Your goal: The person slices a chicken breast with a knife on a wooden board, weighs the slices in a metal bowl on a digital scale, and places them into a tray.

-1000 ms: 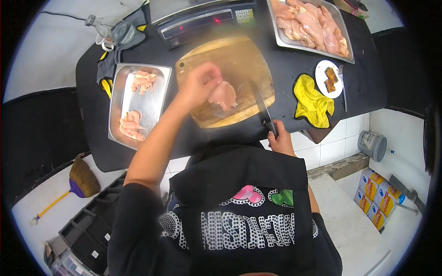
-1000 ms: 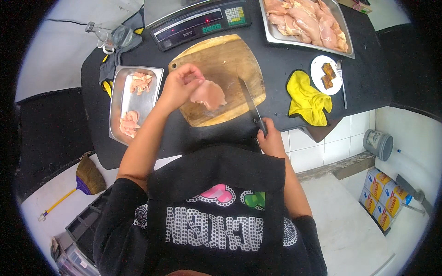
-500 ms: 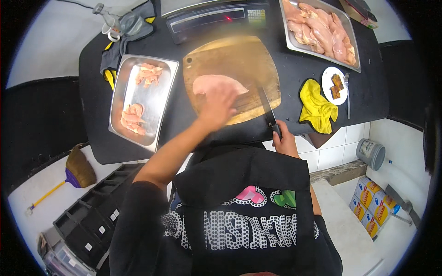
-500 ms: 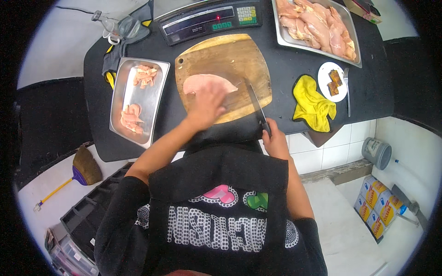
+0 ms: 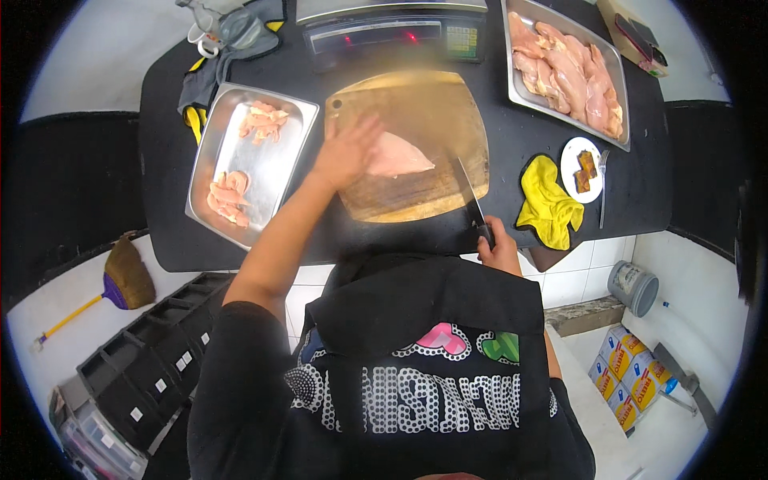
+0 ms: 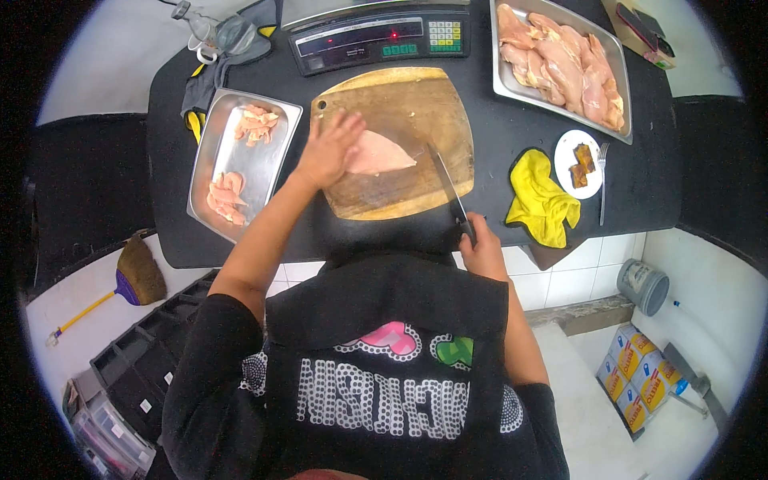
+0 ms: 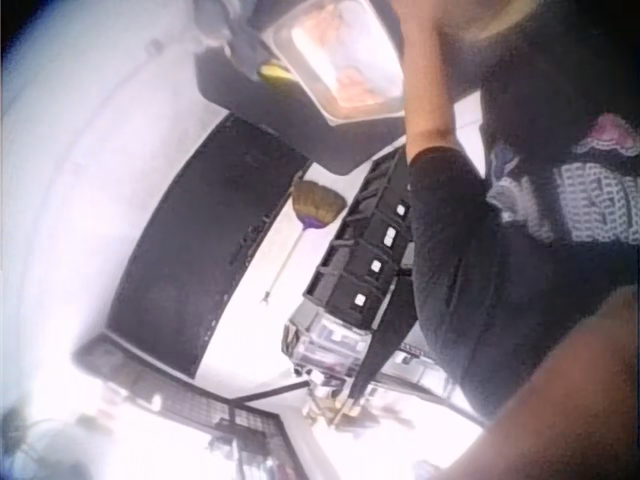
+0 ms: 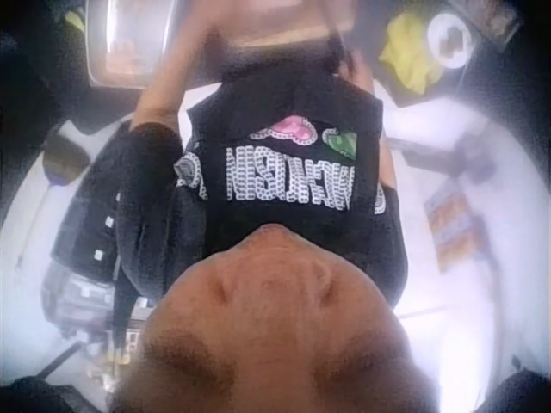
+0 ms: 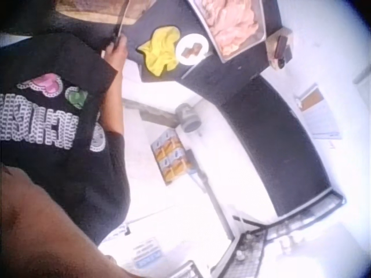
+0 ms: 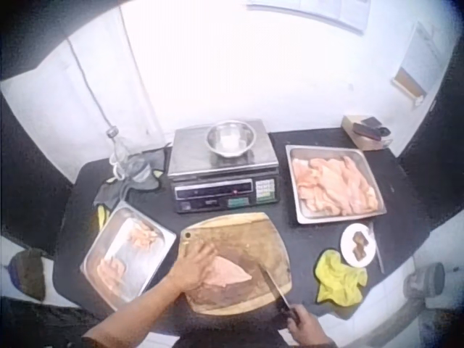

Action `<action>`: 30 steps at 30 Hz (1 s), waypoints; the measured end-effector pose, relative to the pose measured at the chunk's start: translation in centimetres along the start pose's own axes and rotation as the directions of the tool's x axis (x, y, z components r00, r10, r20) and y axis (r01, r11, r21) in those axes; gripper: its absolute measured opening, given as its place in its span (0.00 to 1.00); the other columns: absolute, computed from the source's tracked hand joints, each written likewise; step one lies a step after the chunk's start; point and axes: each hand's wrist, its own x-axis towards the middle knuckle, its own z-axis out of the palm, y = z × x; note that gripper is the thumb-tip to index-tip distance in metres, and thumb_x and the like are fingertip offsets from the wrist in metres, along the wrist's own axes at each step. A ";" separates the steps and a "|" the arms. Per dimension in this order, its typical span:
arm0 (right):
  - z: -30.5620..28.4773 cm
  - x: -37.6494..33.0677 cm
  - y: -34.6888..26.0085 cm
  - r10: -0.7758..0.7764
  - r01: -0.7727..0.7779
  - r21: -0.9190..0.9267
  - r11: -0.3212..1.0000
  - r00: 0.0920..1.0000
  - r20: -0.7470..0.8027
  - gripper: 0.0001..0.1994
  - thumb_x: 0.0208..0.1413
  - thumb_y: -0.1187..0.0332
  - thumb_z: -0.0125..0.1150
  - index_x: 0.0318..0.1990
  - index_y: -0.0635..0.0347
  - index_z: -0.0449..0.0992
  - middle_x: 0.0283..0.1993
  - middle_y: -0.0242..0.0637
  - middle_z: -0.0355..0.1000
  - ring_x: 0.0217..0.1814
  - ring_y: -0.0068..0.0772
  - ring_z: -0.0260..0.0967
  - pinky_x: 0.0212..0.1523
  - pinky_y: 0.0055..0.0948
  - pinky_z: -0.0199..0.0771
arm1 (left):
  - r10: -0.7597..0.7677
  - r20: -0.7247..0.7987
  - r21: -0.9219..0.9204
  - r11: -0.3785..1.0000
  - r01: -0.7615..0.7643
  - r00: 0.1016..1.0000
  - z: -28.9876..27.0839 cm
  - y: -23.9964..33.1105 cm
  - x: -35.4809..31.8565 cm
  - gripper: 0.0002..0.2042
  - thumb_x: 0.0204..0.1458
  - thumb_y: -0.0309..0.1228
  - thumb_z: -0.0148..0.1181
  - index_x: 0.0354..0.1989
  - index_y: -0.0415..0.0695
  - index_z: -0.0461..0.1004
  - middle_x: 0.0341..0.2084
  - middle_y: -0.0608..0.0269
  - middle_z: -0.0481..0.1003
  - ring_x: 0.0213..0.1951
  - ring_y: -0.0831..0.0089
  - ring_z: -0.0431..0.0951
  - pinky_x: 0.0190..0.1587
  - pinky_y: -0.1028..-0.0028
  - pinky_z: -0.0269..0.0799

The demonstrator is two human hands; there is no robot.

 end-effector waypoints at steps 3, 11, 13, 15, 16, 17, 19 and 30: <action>-0.7 0.8 -0.9 -0.001 0.003 -0.047 0.999 0.999 0.039 0.18 0.53 0.80 0.52 0.53 0.58 0.65 0.36 0.53 0.72 0.38 0.54 0.73 0.37 0.37 0.72 | -0.180 -0.197 0.031 0.981 0.189 0.964 0.3 -0.2 0.5 0.18 0.55 0.31 0.50 0.56 0.47 0.69 0.60 0.58 0.63 0.64 0.56 0.57 0.63 0.50 0.51; 1.6 4.5 -4.2 -0.390 0.419 -0.192 0.887 0.904 0.174 0.25 0.55 0.73 0.51 0.62 0.45 0.62 0.42 0.53 0.70 0.42 0.56 0.71 0.41 0.44 0.71 | -0.268 -0.461 -0.425 0.904 0.055 0.846 2.3 2.9 -0.6 0.08 0.40 0.26 0.65 0.32 0.43 0.78 0.38 0.60 0.75 0.43 0.57 0.72 0.49 0.64 0.67; 2.5 5.3 -4.6 -0.407 0.443 -0.215 0.870 0.893 0.190 0.26 0.55 0.73 0.51 0.62 0.43 0.62 0.40 0.52 0.70 0.40 0.56 0.71 0.39 0.45 0.72 | -0.281 -0.471 -0.418 0.906 0.068 0.836 2.1 3.3 -0.6 0.09 0.39 0.27 0.66 0.31 0.43 0.78 0.37 0.60 0.75 0.43 0.57 0.71 0.49 0.64 0.67; 3.0 5.6 -5.1 -0.425 0.466 -0.237 0.852 0.882 0.206 0.26 0.54 0.73 0.51 0.62 0.41 0.62 0.39 0.51 0.70 0.38 0.56 0.71 0.38 0.45 0.72 | -0.293 -0.482 -0.411 0.908 0.083 0.826 2.0 3.6 -0.5 0.10 0.38 0.28 0.68 0.31 0.43 0.78 0.37 0.60 0.75 0.43 0.57 0.71 0.48 0.64 0.67; 3.1 5.6 -5.5 -0.427 0.471 -0.280 0.837 0.881 0.203 0.26 0.54 0.73 0.51 0.62 0.41 0.62 0.37 0.51 0.70 0.36 0.56 0.71 0.36 0.46 0.73 | -0.300 -0.478 -0.392 0.914 0.105 0.825 2.0 3.7 -0.4 0.11 0.37 0.29 0.68 0.31 0.43 0.78 0.37 0.61 0.74 0.43 0.58 0.71 0.48 0.64 0.67; 3.2 5.7 -5.7 -0.430 0.473 -0.322 0.820 0.880 0.199 0.27 0.54 0.73 0.51 0.62 0.40 0.62 0.36 0.50 0.69 0.34 0.56 0.71 0.35 0.46 0.73 | -0.306 -0.475 -0.373 0.919 0.126 0.825 1.9 3.8 -0.4 0.11 0.37 0.30 0.69 0.31 0.44 0.78 0.36 0.61 0.74 0.43 0.58 0.71 0.48 0.64 0.67; 3.2 5.9 -5.8 -0.444 0.487 -0.322 0.812 0.873 0.199 0.27 0.54 0.73 0.51 0.63 0.39 0.62 0.35 0.50 0.69 0.33 0.56 0.71 0.33 0.46 0.73 | -0.316 -0.475 -0.367 0.919 0.142 0.821 1.9 4.1 -0.3 0.11 0.36 0.31 0.69 0.30 0.44 0.78 0.37 0.61 0.74 0.43 0.58 0.71 0.48 0.64 0.66; 3.2 5.9 -6.2 -0.371 0.434 -0.382 0.816 0.900 0.230 0.28 0.55 0.72 0.50 0.64 0.37 0.61 0.34 0.51 0.67 0.31 0.56 0.71 0.32 0.47 0.73 | -0.343 -0.469 -0.360 0.916 0.178 0.814 1.8 4.3 0.0 0.12 0.34 0.33 0.70 0.31 0.47 0.78 0.37 0.65 0.73 0.42 0.60 0.70 0.47 0.65 0.65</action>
